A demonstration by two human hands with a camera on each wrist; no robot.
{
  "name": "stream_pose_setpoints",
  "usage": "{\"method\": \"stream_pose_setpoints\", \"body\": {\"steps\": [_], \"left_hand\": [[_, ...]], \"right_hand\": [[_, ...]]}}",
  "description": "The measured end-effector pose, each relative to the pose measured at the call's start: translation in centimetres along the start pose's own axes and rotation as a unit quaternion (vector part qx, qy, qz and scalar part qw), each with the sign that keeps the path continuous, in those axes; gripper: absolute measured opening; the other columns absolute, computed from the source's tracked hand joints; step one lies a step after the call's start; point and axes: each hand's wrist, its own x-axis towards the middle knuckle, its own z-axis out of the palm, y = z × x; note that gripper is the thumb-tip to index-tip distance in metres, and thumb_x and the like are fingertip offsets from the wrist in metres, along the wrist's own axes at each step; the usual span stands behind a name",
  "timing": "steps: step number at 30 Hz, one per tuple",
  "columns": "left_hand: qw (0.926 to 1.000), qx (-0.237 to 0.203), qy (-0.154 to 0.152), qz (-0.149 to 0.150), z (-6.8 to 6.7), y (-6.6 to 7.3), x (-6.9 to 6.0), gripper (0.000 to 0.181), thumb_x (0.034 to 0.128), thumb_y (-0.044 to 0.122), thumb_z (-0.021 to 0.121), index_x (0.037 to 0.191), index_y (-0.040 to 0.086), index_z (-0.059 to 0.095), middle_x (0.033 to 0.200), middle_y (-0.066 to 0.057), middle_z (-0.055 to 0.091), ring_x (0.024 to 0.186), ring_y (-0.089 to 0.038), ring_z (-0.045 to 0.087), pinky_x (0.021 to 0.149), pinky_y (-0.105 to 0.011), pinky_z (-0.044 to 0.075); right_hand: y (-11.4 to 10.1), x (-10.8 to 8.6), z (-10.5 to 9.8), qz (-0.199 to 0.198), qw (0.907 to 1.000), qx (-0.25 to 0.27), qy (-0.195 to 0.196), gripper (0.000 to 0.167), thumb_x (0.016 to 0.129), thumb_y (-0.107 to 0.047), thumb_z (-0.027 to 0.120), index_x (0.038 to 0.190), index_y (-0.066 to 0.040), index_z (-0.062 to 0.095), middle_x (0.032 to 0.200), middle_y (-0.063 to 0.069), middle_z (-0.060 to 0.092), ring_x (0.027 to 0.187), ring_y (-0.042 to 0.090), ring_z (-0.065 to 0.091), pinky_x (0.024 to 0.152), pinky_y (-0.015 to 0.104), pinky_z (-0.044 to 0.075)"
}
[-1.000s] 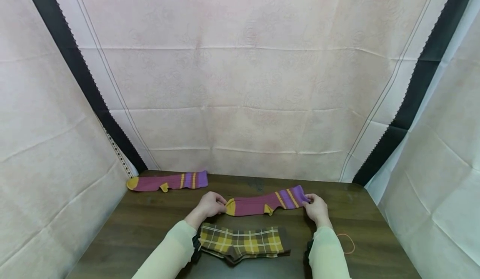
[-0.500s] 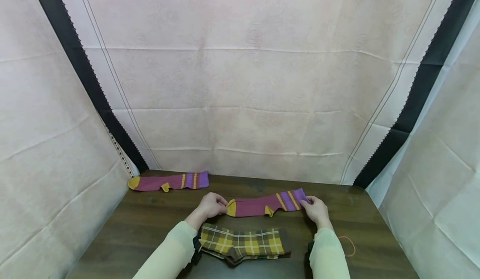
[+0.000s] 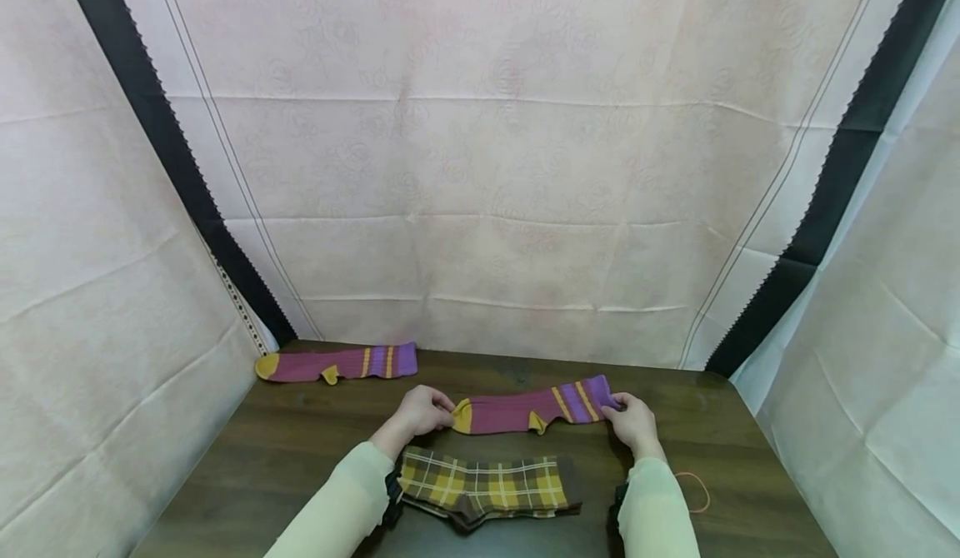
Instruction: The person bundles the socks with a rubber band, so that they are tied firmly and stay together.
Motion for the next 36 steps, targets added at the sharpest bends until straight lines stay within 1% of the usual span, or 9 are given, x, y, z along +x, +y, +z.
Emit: {"method": "stream_pose_setpoints", "body": {"steps": [6, 10, 15, 19, 22, 26, 29, 32, 36], "left_hand": [[0.9999, -0.009, -0.005, -0.008, -0.1, -0.2, 0.0, 0.007, 0.0880, 0.005, 0.085, 0.094, 0.006, 0.081, 0.084, -0.001, 0.072, 0.070, -0.015, 0.068, 0.067, -0.035, 0.059], [0.9999, -0.010, -0.006, -0.006, -0.1, -0.4, 0.2, 0.008, 0.0877, 0.005, 0.085, 0.094, 0.006, 0.081, 0.084, -0.001, 0.072, 0.069, -0.015, 0.069, 0.067, -0.035, 0.059], [0.9998, -0.015, -0.010, 0.001, 0.0, -0.4, 0.1, 0.007, 0.0900, 0.004, 0.082, 0.096, 0.003, 0.079, 0.084, -0.002, 0.070, 0.070, -0.015, 0.067, 0.067, -0.035, 0.058], [0.9996, -0.022, -0.014, 0.013, 0.1, -0.2, -0.3, 0.006, 0.0924, 0.003, 0.078, 0.098, 0.002, 0.077, 0.083, -0.003, 0.069, 0.071, -0.016, 0.066, 0.067, -0.035, 0.057], [0.9992, -0.031, -0.015, 0.021, 0.0, 0.2, -0.6, 0.007, 0.0934, 0.003, 0.077, 0.100, 0.001, 0.076, 0.083, -0.004, 0.070, 0.073, -0.017, 0.066, 0.067, -0.035, 0.056], [0.9976, -0.062, -0.022, 0.023, -0.3, 0.3, -1.0, 0.009, 0.0962, 0.003, 0.074, 0.104, -0.001, 0.073, 0.088, -0.007, 0.072, 0.078, -0.023, 0.069, 0.069, -0.036, 0.058], [0.9955, -0.087, -0.028, 0.024, -0.5, 0.2, -1.2, 0.010, 0.0979, 0.002, 0.072, 0.107, -0.003, 0.071, 0.092, -0.009, 0.073, 0.082, -0.028, 0.072, 0.072, -0.038, 0.060], [0.9935, -0.107, -0.032, 0.023, -0.5, 0.1, -1.3, 0.011, 0.0989, 0.002, 0.071, 0.109, -0.003, 0.070, 0.093, -0.011, 0.074, 0.084, -0.029, 0.072, 0.073, -0.039, 0.061], [0.9897, -0.138, -0.032, 0.024, -0.6, 0.0, -1.2, 0.011, 0.1003, 0.002, 0.069, 0.110, -0.004, 0.069, 0.095, -0.012, 0.075, 0.084, -0.027, 0.073, 0.075, -0.041, 0.062]], "right_hand": [[0.0, 0.0, 0.2, 0.000, 1.0000, 0.001, -0.003, 0.040, 0.106, -0.017, 0.065, 0.132, 0.012, 0.060, 0.136, 0.038, 0.059, 0.125, 0.053, 0.054, 0.107, 0.065, 0.042], [-0.1, 0.2, 0.4, -0.001, 1.0000, 0.005, 0.000, 0.039, 0.106, -0.016, 0.065, 0.132, 0.012, 0.060, 0.135, 0.037, 0.059, 0.124, 0.052, 0.055, 0.107, 0.065, 0.043], [-0.1, 0.2, 0.5, -0.010, 0.9999, -0.008, 0.007, 0.039, 0.105, -0.017, 0.067, 0.131, 0.012, 0.062, 0.133, 0.036, 0.062, 0.123, 0.052, 0.057, 0.105, 0.064, 0.044], [0.1, 0.3, 0.2, -0.021, 0.9993, -0.028, 0.015, 0.036, 0.103, -0.017, 0.069, 0.125, 0.012, 0.065, 0.125, 0.034, 0.066, 0.116, 0.050, 0.060, 0.100, 0.063, 0.047], [0.1, 0.5, 0.0, -0.030, 0.9987, -0.038, 0.016, 0.032, 0.102, -0.016, 0.070, 0.120, 0.011, 0.066, 0.118, 0.031, 0.069, 0.108, 0.046, 0.063, 0.095, 0.061, 0.050], [-0.1, 0.7, -0.3, -0.039, 0.9986, -0.035, 0.008, 0.030, 0.102, -0.017, 0.070, 0.118, 0.008, 0.068, 0.113, 0.025, 0.071, 0.103, 0.039, 0.065, 0.090, 0.053, 0.052], [-0.6, 0.7, -0.4, -0.034, 0.9994, -0.006, 0.001, 0.030, 0.102, -0.017, 0.070, 0.119, 0.007, 0.067, 0.112, 0.023, 0.072, 0.099, 0.033, 0.066, 0.084, 0.042, 0.053], [-1.2, 0.5, -0.5, -0.021, 0.9982, 0.055, -0.010, 0.031, 0.104, -0.015, 0.069, 0.123, 0.010, 0.064, 0.111, 0.022, 0.072, 0.093, 0.024, 0.068, 0.078, 0.032, 0.056], [-1.8, 0.1, -0.4, -0.006, 0.9906, 0.134, -0.025, 0.034, 0.106, -0.012, 0.068, 0.128, 0.013, 0.060, 0.113, 0.022, 0.071, 0.090, 0.016, 0.070, 0.077, 0.029, 0.062]]}}
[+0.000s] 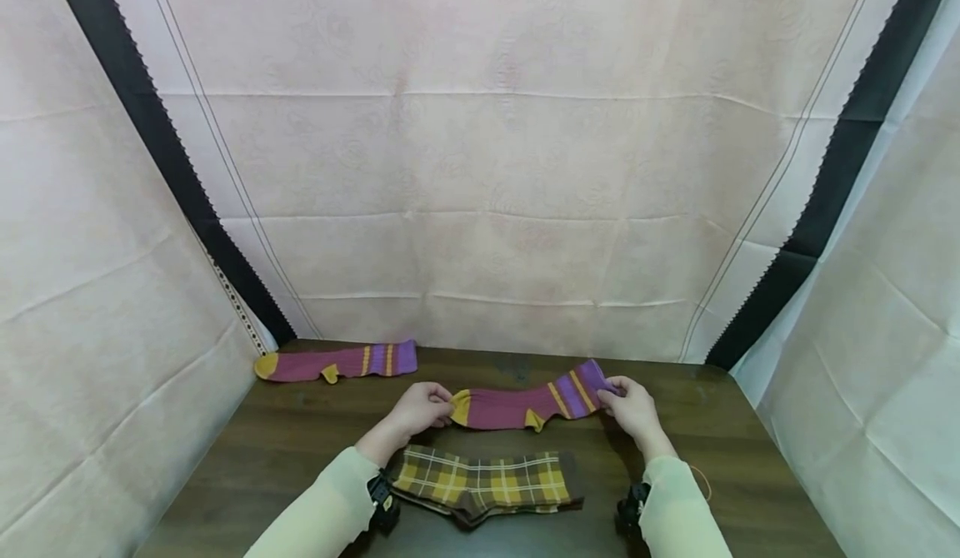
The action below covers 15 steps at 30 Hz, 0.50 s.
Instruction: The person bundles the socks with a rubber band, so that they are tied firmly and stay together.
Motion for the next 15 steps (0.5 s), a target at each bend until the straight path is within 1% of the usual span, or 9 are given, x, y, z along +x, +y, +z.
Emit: {"method": "stream_pose_setpoints", "body": {"steps": [4, 9, 12, 15], "left_hand": [[0.9989, -0.045, 0.010, 0.002, 0.0, 0.4, 0.1, 0.013, 0.1014, 0.002, 0.067, 0.113, -0.005, 0.067, 0.099, -0.014, 0.075, 0.083, -0.024, 0.072, 0.080, -0.046, 0.063], [0.9947, -0.098, 0.030, 0.010, -0.1, 1.4, -0.1, 0.019, 0.1034, 0.004, 0.065, 0.120, -0.007, 0.066, 0.107, -0.019, 0.073, 0.085, -0.023, 0.072, 0.085, -0.049, 0.063], [0.9919, -0.118, 0.043, 0.015, -0.3, 1.9, -0.4, 0.021, 0.1048, 0.005, 0.065, 0.121, -0.007, 0.065, 0.109, -0.020, 0.071, 0.087, -0.024, 0.072, 0.084, -0.047, 0.064], [0.9900, -0.131, 0.049, 0.018, -0.7, 2.3, -0.6, 0.021, 0.1060, 0.007, 0.064, 0.123, -0.006, 0.064, 0.109, -0.019, 0.070, 0.088, -0.024, 0.072, 0.083, -0.046, 0.064]], "right_hand": [[-0.5, -0.5, -0.1, -0.001, 0.9988, 0.049, -0.007, 0.039, 0.107, -0.015, 0.068, 0.133, 0.013, 0.056, 0.116, 0.020, 0.071, 0.093, 0.013, 0.070, 0.082, 0.031, 0.063], [-1.2, -1.2, -0.1, -0.001, 0.9952, 0.097, -0.014, 0.041, 0.109, -0.018, 0.066, 0.135, 0.010, 0.054, 0.119, 0.018, 0.071, 0.096, 0.012, 0.071, 0.086, 0.031, 0.062], [-1.6, -1.7, -0.1, -0.004, 0.9929, 0.117, -0.019, 0.043, 0.109, -0.020, 0.066, 0.137, 0.009, 0.053, 0.117, 0.016, 0.072, 0.096, 0.012, 0.072, 0.089, 0.032, 0.062], [-2.1, -2.2, -0.2, -0.006, 0.9907, 0.134, -0.022, 0.043, 0.109, -0.021, 0.067, 0.137, 0.009, 0.052, 0.114, 0.011, 0.072, 0.096, 0.013, 0.073, 0.090, 0.034, 0.062]]}}
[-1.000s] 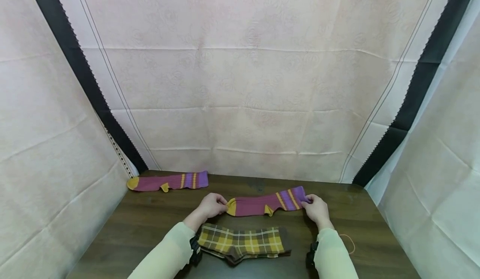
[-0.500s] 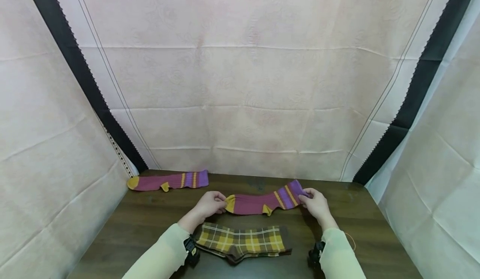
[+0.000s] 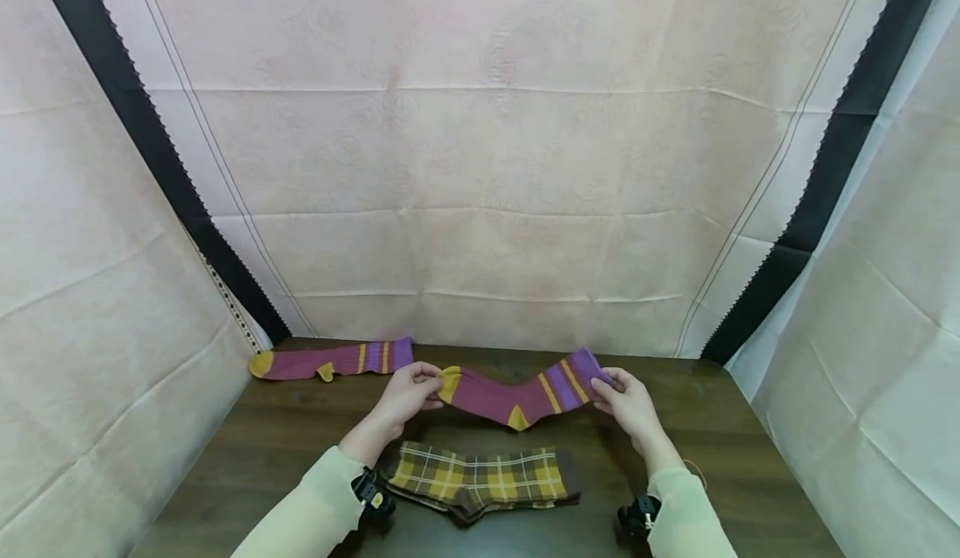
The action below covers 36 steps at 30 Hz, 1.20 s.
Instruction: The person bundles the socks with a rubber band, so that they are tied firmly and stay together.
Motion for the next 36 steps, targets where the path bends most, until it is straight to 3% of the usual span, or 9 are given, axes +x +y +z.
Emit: {"method": "stream_pose_setpoints", "body": {"steps": [4, 10, 15, 24, 36], "left_hand": [[0.9999, -0.010, 0.008, 0.001, -0.9, 0.4, -0.3, 0.020, 0.1064, 0.007, 0.064, 0.123, -0.004, 0.064, 0.110, -0.018, 0.070, 0.089, -0.024, 0.072, 0.082, -0.043, 0.064], [0.9998, -0.009, 0.019, 0.006, -2.2, 0.7, -1.3, 0.019, 0.1070, 0.007, 0.065, 0.123, -0.004, 0.065, 0.108, -0.019, 0.069, 0.085, -0.025, 0.073, 0.084, -0.049, 0.064], [0.9999, -0.007, 0.008, 0.005, -3.2, 0.4, -2.4, 0.021, 0.1071, 0.007, 0.065, 0.123, -0.006, 0.064, 0.105, -0.020, 0.069, 0.081, -0.028, 0.075, 0.081, -0.048, 0.065], [0.9999, 0.010, -0.014, 0.000, -5.0, -0.4, -4.0, 0.022, 0.1073, 0.007, 0.064, 0.123, -0.007, 0.062, 0.103, -0.019, 0.069, 0.081, -0.027, 0.075, 0.078, -0.042, 0.065], [0.9992, 0.026, -0.031, -0.004, -7.1, 0.8, -5.3, 0.024, 0.1050, 0.006, 0.068, 0.123, -0.009, 0.062, 0.104, -0.018, 0.071, 0.084, -0.027, 0.075, 0.079, -0.038, 0.065]], "right_hand": [[-1.0, -0.8, 0.3, -0.002, 0.9998, 0.017, -0.010, 0.044, 0.109, -0.021, 0.067, 0.138, 0.009, 0.051, 0.112, 0.009, 0.073, 0.096, 0.013, 0.073, 0.092, 0.038, 0.062], [-2.1, -2.0, 0.8, -0.009, 0.9993, 0.027, -0.026, 0.045, 0.109, -0.022, 0.067, 0.138, 0.009, 0.050, 0.113, 0.011, 0.072, 0.096, 0.014, 0.072, 0.091, 0.035, 0.062], [-2.3, -3.1, 1.0, -0.001, 0.9988, 0.037, -0.033, 0.039, 0.107, -0.018, 0.070, 0.131, 0.008, 0.055, 0.108, 0.008, 0.074, 0.094, 0.014, 0.073, 0.086, 0.032, 0.063], [-2.2, -4.7, 1.5, 0.002, 0.9977, 0.019, -0.065, 0.030, 0.102, -0.010, 0.074, 0.119, 0.007, 0.056, 0.102, 0.011, 0.074, 0.093, 0.019, 0.074, 0.086, 0.039, 0.064], [-2.2, -6.3, 1.9, -0.006, 0.9931, 0.006, -0.117, 0.049, 0.100, -0.012, 0.077, 0.138, 0.012, 0.056, 0.112, 0.018, 0.076, 0.097, 0.020, 0.075, 0.086, 0.038, 0.063]]}}
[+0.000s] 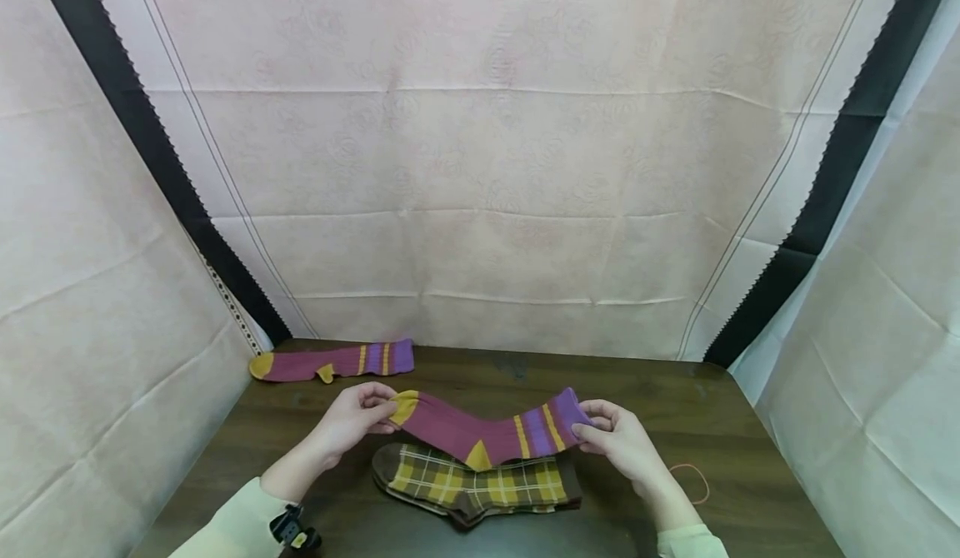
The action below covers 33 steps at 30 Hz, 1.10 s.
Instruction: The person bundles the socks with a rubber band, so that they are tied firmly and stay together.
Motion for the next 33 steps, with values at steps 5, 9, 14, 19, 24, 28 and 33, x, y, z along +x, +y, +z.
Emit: {"method": "stream_pose_setpoints", "body": {"steps": [5, 9, 14, 19, 24, 28, 33], "left_hand": [[0.9998, 0.011, -0.019, 0.001, -0.6, 0.5, -0.5, 0.026, 0.1057, 0.008, 0.068, 0.124, -0.009, 0.062, 0.105, -0.018, 0.071, 0.086, -0.027, 0.075, 0.082, -0.041, 0.064], [0.9991, 0.020, -0.036, 0.000, -1.1, 0.6, -1.1, 0.028, 0.1062, 0.009, 0.067, 0.125, -0.010, 0.061, 0.104, -0.018, 0.071, 0.085, -0.028, 0.075, 0.081, -0.042, 0.065], [0.9984, 0.016, -0.054, -0.002, -1.6, 0.3, -1.6, 0.029, 0.1065, 0.010, 0.067, 0.126, -0.011, 0.061, 0.103, -0.016, 0.071, 0.085, -0.028, 0.075, 0.080, -0.041, 0.065], [0.9975, 0.007, -0.069, -0.015, -2.0, 0.3, -1.9, 0.027, 0.1060, 0.011, 0.068, 0.124, -0.009, 0.062, 0.102, -0.015, 0.071, 0.086, -0.028, 0.075, 0.082, -0.041, 0.064], [0.9968, 0.006, -0.076, -0.027, -2.1, 0.2, -2.4, 0.026, 0.1059, 0.011, 0.068, 0.123, -0.009, 0.063, 0.102, -0.015, 0.072, 0.087, -0.028, 0.076, 0.085, -0.047, 0.064], [0.9965, 0.006, -0.079, -0.027, -2.2, 0.3, -2.7, 0.027, 0.1064, 0.011, 0.068, 0.123, -0.009, 0.063, 0.103, -0.016, 0.072, 0.086, -0.027, 0.076, 0.084, -0.044, 0.064], [0.9959, 0.002, -0.087, -0.027, -2.5, 0.4, -3.0, 0.028, 0.1064, 0.012, 0.068, 0.124, -0.010, 0.062, 0.105, -0.016, 0.071, 0.087, -0.027, 0.075, 0.082, -0.041, 0.064]], "right_hand": [[-0.1, -0.6, 0.0, -0.001, 0.9996, 0.011, -0.027, 0.047, 0.101, -0.009, 0.075, 0.137, 0.012, 0.053, 0.107, 0.018, 0.075, 0.094, 0.021, 0.075, 0.083, 0.035, 0.064], [-0.1, -1.1, 0.1, 0.000, 0.9984, 0.021, -0.053, 0.043, 0.101, -0.007, 0.074, 0.133, 0.012, 0.052, 0.104, 0.015, 0.075, 0.092, 0.020, 0.074, 0.082, 0.034, 0.064], [0.0, -1.6, 0.3, -0.002, 0.9963, 0.031, -0.080, 0.039, 0.100, -0.005, 0.074, 0.129, 0.011, 0.052, 0.102, 0.015, 0.075, 0.090, 0.020, 0.074, 0.081, 0.036, 0.064], [-0.1, -2.0, 0.3, 0.001, 0.9938, 0.036, -0.105, 0.036, 0.100, -0.004, 0.073, 0.126, 0.009, 0.053, 0.101, 0.013, 0.074, 0.089, 0.018, 0.073, 0.078, 0.034, 0.064], [0.2, -2.1, 0.4, 0.008, 0.9916, 0.043, -0.121, 0.032, 0.100, -0.005, 0.073, 0.125, 0.004, 0.055, 0.100, 0.011, 0.074, 0.090, 0.017, 0.073, 0.078, 0.031, 0.063], [0.4, -2.3, 0.5, 0.008, 0.9907, 0.049, -0.126, 0.030, 0.100, -0.004, 0.072, 0.124, 0.003, 0.055, 0.101, 0.011, 0.075, 0.090, 0.018, 0.073, 0.078, 0.031, 0.063], [0.3, -2.6, 0.7, 0.016, 0.9894, 0.060, -0.131, 0.028, 0.100, -0.004, 0.072, 0.123, 0.002, 0.056, 0.101, 0.009, 0.076, 0.090, 0.017, 0.073, 0.079, 0.032, 0.063]]}}
